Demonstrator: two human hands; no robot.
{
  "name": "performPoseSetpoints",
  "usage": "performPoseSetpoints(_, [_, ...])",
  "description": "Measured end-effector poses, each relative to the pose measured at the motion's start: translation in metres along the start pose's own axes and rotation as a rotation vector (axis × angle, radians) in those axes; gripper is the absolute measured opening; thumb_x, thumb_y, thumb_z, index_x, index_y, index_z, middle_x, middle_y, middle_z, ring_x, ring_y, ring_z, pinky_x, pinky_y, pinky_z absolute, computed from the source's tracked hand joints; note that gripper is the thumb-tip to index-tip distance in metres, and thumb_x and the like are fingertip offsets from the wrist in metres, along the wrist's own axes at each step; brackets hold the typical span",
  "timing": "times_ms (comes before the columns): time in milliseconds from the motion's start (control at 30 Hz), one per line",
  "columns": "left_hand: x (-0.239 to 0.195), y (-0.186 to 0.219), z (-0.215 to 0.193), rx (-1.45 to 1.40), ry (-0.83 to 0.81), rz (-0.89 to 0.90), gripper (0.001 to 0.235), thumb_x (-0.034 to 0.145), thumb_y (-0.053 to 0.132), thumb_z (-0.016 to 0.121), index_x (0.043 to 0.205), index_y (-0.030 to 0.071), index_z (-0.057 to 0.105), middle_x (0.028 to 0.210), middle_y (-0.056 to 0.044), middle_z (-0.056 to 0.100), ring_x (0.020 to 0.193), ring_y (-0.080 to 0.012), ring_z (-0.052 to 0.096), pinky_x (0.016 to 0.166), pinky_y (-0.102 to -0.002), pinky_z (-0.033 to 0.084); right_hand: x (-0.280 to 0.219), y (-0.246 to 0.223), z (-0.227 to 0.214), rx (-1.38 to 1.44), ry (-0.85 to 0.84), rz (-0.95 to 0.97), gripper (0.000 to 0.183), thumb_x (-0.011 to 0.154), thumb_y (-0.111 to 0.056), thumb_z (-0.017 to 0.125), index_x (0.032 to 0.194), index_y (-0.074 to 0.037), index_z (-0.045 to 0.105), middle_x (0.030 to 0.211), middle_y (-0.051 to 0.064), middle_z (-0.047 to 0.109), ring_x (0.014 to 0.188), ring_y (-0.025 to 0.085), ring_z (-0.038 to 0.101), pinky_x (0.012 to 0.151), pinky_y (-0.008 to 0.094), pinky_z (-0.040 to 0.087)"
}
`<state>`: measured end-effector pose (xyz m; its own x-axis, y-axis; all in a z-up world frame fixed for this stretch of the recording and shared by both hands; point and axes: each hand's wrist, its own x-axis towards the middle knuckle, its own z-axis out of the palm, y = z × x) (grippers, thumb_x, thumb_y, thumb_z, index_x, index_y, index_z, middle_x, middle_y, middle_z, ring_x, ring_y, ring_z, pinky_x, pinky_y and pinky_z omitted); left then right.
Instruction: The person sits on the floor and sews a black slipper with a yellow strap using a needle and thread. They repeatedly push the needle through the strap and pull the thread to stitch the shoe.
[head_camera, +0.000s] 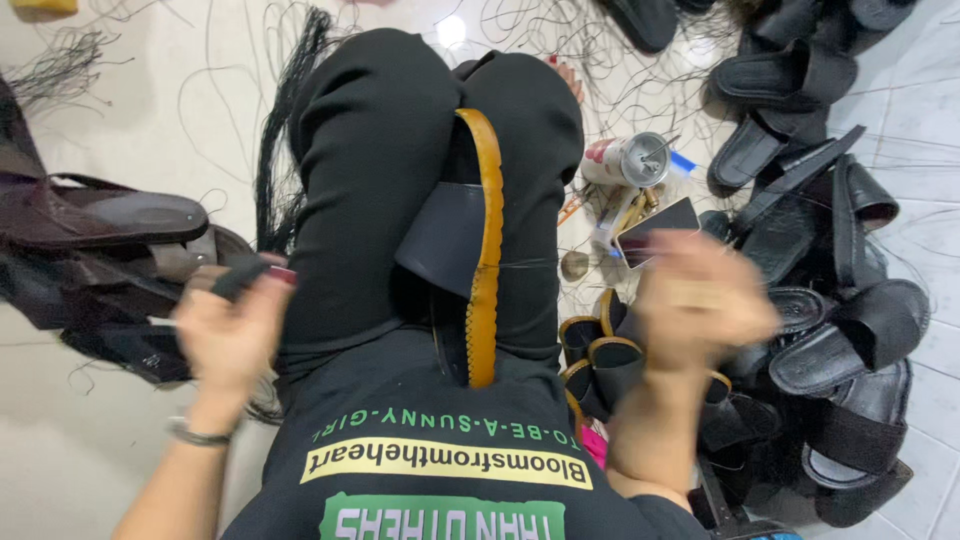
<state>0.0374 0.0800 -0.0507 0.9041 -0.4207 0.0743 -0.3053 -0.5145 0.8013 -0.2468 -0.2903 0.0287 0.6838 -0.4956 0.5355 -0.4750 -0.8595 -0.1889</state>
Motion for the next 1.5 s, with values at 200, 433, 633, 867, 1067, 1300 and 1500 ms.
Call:
performPoseSetpoints(200, [0.02, -0.134, -0.079, 0.763, -0.238, 0.144, 0.046, 0.091, 0.016, 0.078, 0.13, -0.008, 0.072, 0.122, -0.03, 0.061, 0.116, -0.0449, 0.056, 0.101, -0.047, 0.049, -0.139, 0.313, -0.104, -1.135, 0.174, 0.497, 0.031, 0.096, -0.041, 0.082, 0.078, -0.016, 0.085, 0.061, 0.012, 0.072, 0.046, 0.043, 0.062, 0.034, 0.055, 0.038])
performPoseSetpoints(433, [0.018, 0.093, 0.029, -0.117, -0.442, 0.498, 0.033, 0.09, 0.01, 0.07, 0.121, -0.003, 0.068, 0.127, -0.025, 0.061, 0.122, -0.0479, 0.058, 0.106, -0.052, 0.045, 0.021, -0.029, 0.005, 0.337, -0.162, 0.199, 0.048, 0.079, 0.016, 0.075, 0.124, 0.0, 0.075, 0.11, 0.021, 0.071, 0.102, 0.033, 0.066, 0.098, 0.043, 0.049])
performPoseSetpoints(633, [0.018, 0.099, 0.013, -0.174, -0.907, -0.274, 0.039, 0.076, 0.019, 0.081, 0.113, 0.007, 0.078, 0.043, -0.011, 0.068, 0.039, -0.0164, 0.061, 0.043, -0.032, 0.05, 0.01, -0.088, 0.044, 0.782, -0.342, 0.327, 0.009, 0.084, -0.01, 0.08, 0.075, -0.012, 0.078, 0.056, 0.002, 0.064, 0.049, 0.024, 0.061, 0.054, 0.032, 0.052])
performPoseSetpoints(867, [0.013, 0.111, 0.039, -0.527, -0.621, 0.181, 0.055, 0.09, 0.03, 0.068, 0.13, -0.007, 0.061, 0.076, -0.009, 0.054, 0.059, -0.0238, 0.052, 0.052, -0.033, 0.045, 0.003, -0.085, 0.062, 1.006, -0.337, 0.747, 0.013, 0.08, -0.006, 0.084, 0.07, -0.006, 0.076, 0.044, -0.004, 0.047, 0.049, 0.002, 0.04, 0.045, 0.02, 0.035])
performPoseSetpoints(1067, [-0.022, 0.063, 0.05, -0.071, -0.599, 0.434, 0.046, 0.094, 0.029, 0.07, 0.056, 0.009, 0.055, 0.065, -0.003, 0.047, 0.049, -0.0256, 0.052, 0.044, -0.029, 0.043, 0.0, -0.09, 0.066, 1.099, -0.414, 0.804, 0.014, 0.082, -0.005, 0.082, 0.071, -0.004, 0.074, 0.044, -0.004, 0.047, 0.047, 0.001, 0.04, 0.045, 0.016, 0.031])
performPoseSetpoints(1300, [-0.034, 0.071, 0.045, -0.412, -0.812, 0.267, 0.054, 0.094, 0.012, 0.07, 0.052, 0.008, 0.036, 0.058, -0.008, 0.045, 0.045, -0.0294, 0.049, 0.043, -0.031, 0.039, 0.004, -0.099, 0.065, 1.173, -0.428, 0.82, 0.012, 0.08, -0.004, 0.082, 0.071, -0.005, 0.075, 0.044, -0.005, 0.049, 0.046, -0.001, 0.041, 0.043, 0.015, 0.032])
performPoseSetpoints(1500, [0.024, -0.078, -0.045, 0.489, -0.53, -0.434, 0.066, 0.113, 0.049, 0.061, 0.067, 0.0, 0.061, 0.066, -0.01, 0.049, 0.068, -0.0212, 0.041, 0.061, -0.041, 0.032, -0.06, 0.056, 0.08, 0.494, -0.955, 0.735, 0.038, 0.096, -0.03, 0.048, 0.13, -0.015, 0.054, 0.134, 0.01, 0.055, 0.12, 0.027, 0.056, 0.097, 0.041, 0.039])
